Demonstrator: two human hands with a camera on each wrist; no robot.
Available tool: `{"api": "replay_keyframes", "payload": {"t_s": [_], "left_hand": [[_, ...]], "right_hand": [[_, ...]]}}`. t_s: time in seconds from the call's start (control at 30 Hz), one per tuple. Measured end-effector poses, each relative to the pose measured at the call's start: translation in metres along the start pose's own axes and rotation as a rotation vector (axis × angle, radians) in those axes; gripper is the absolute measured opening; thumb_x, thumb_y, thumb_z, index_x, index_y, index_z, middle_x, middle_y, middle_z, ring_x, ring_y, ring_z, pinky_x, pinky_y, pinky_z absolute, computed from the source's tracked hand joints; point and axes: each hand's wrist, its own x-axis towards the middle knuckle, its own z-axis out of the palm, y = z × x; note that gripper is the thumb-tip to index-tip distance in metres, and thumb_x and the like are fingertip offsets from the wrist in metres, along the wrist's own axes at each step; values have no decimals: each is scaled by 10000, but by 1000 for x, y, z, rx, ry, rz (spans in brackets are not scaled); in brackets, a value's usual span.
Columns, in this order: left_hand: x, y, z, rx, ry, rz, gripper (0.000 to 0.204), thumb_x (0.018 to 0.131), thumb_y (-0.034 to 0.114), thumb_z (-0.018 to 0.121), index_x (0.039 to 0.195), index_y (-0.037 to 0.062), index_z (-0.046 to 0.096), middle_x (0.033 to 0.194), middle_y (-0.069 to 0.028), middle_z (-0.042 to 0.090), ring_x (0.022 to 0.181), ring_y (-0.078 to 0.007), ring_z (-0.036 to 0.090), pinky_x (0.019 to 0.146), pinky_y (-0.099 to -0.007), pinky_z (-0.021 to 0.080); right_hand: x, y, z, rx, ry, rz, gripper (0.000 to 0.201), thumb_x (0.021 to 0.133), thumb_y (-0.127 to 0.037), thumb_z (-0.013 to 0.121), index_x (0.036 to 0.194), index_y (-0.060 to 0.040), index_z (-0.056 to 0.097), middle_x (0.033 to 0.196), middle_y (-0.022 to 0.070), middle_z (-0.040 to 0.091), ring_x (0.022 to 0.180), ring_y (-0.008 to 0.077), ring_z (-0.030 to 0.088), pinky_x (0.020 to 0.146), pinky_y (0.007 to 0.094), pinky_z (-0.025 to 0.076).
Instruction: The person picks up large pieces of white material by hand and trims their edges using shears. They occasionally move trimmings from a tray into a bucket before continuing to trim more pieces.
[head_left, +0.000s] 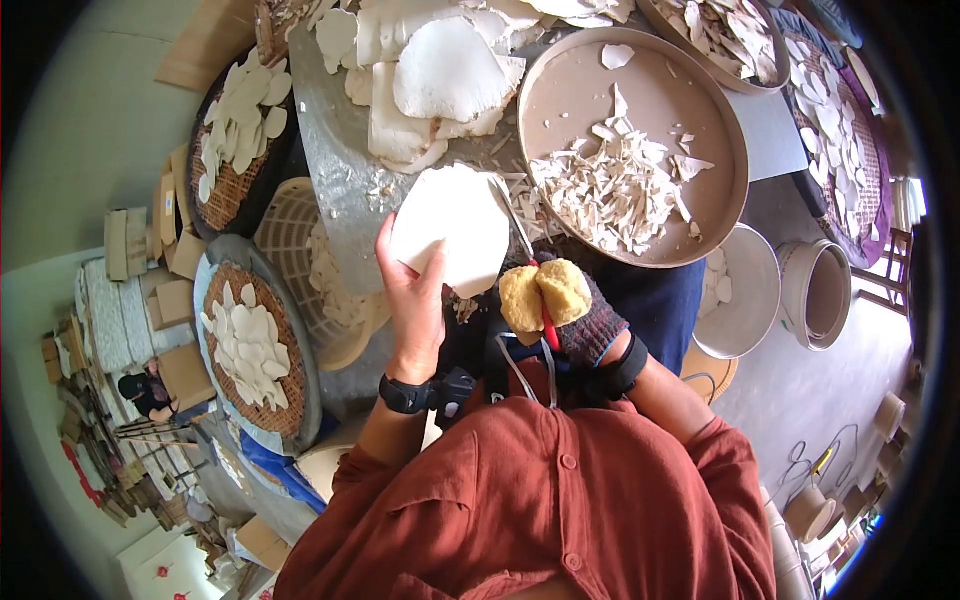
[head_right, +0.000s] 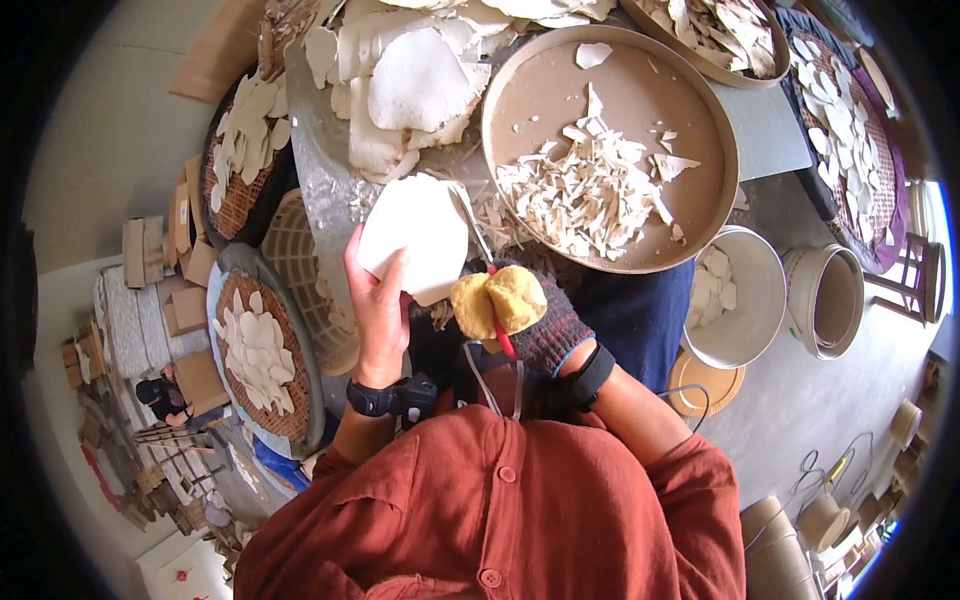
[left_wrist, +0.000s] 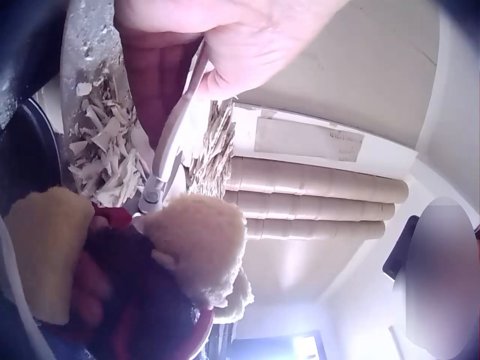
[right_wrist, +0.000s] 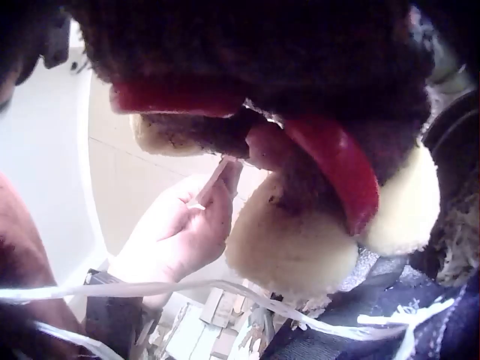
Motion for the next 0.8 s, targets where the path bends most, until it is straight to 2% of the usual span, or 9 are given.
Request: {"api": "replay_keyframes", "payload": {"t_s": [0.07,0.1,0.17,0.27,0.4,0.53,0.67,0.8], "left_hand": [[6,5,-2,6,-57,-40,566,829,5,597,1321,10,318,1206,-100,475,1095,-175,487,910,-309,447],[10,7,-6,14,-105,-46,567,825,3,600,1315,4,315,1210,-103,474,1089,-173,491,916,-304,436],[17,10,-8,23,-172,-48,566,817,-4,600,1309,-2,320,1214,-106,474,1091,-174,493,929,-302,423],[22,14,-12,33,-230,-72,562,808,-16,590,1309,-4,335,1217,-106,476,1109,-177,490,945,-308,418],[37,17,-21,20,-312,-158,571,796,-20,585,1310,-2,337,1202,-102,485,1108,-167,491,944,-303,419],[45,25,-22,46,-397,-180,581,786,15,599,1303,-2,336,1178,-93,493,1081,-153,500,922,-288,428],[49,38,-23,69,-459,-245,589,773,37,608,1297,5,342,1168,-84,493,1063,-144,502,909,-277,430],[53,38,-25,92,-527,-241,581,766,26,595,1295,15,354,1170,-79,491,1082,-144,486,928,-280,413]], "right_hand": [[1,0,1,316,45,68,394,715,-246,696,1057,-91,579,1004,96,635,926,281,612,818,342,489],[2,-2,1,404,34,53,367,729,-224,678,1054,-87,577,1006,97,634,927,282,612,818,341,487],[5,-2,-3,399,26,48,317,755,-180,641,1048,-77,575,1010,101,633,931,281,610,820,338,483],[3,-4,-4,245,37,76,273,775,-138,602,1036,-63,579,1015,111,632,933,278,608,825,332,477],[-2,-10,1,275,24,94,269,763,-145,611,1018,-63,590,1013,115,635,924,271,608,821,335,477],[2,-16,-10,35,-38,-12,311,722,-175,654,1009,-73,595,1013,107,640,928,271,609,823,342,479],[0,-22,-6,275,-23,149,374,668,-173,697,1011,-64,595,1002,109,643,918,283,609,815,343,481],[3,5,-9,390,-4,214,406,639,-163,714,1013,-63,592,990,110,642,906,293,605,805,355,480]]}}
